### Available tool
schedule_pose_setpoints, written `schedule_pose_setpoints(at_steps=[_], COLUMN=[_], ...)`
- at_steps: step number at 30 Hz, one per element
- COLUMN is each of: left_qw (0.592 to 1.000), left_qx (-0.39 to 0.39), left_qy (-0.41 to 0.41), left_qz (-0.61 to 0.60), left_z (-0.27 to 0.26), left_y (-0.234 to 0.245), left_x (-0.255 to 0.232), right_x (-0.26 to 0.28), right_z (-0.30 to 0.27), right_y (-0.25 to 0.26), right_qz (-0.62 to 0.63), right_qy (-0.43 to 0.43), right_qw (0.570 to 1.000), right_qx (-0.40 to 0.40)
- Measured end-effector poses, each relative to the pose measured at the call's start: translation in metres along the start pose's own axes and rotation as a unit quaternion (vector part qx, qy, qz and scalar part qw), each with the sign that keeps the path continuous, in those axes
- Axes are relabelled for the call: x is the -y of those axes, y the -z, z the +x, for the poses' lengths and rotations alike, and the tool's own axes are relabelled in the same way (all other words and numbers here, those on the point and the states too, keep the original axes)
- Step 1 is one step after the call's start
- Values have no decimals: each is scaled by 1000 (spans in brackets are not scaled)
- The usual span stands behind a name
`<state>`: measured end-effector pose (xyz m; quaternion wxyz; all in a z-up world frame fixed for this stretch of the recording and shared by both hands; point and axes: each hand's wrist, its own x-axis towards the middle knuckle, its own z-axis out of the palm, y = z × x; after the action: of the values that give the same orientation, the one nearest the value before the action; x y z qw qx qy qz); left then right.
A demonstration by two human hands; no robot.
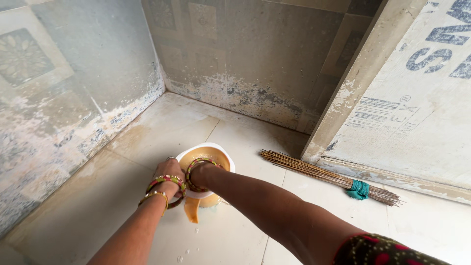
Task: The person pours water from a red jug onto a traditional straw broom and uses it to sweep a tiled floor. They then use a sponge to scrub the floor and the base of the wall, repeatedly dipping the sponge into a yellow bucket containing soapy water. The person moves a large blue bucket to access the corner area for cleaning.
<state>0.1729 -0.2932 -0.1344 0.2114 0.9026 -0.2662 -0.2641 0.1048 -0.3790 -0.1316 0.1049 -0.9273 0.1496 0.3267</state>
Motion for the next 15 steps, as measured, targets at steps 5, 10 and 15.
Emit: schedule_pose_setpoints(at_steps=[5, 10, 15], left_qw=[997, 994, 988], left_qx=[-60, -104, -129], left_qy=[-31, 14, 60], left_qz=[35, -26, -57], left_z=[9, 42, 76], left_y=[17, 45, 62], left_x=[3, 28, 66], right_x=[-5, -6, -12], right_z=[0, -14, -5], right_y=[26, 87, 135], right_qz=[18, 78, 172], right_qy=[-16, -29, -42], right_qw=[1000, 994, 959], right_qx=[-4, -76, -220])
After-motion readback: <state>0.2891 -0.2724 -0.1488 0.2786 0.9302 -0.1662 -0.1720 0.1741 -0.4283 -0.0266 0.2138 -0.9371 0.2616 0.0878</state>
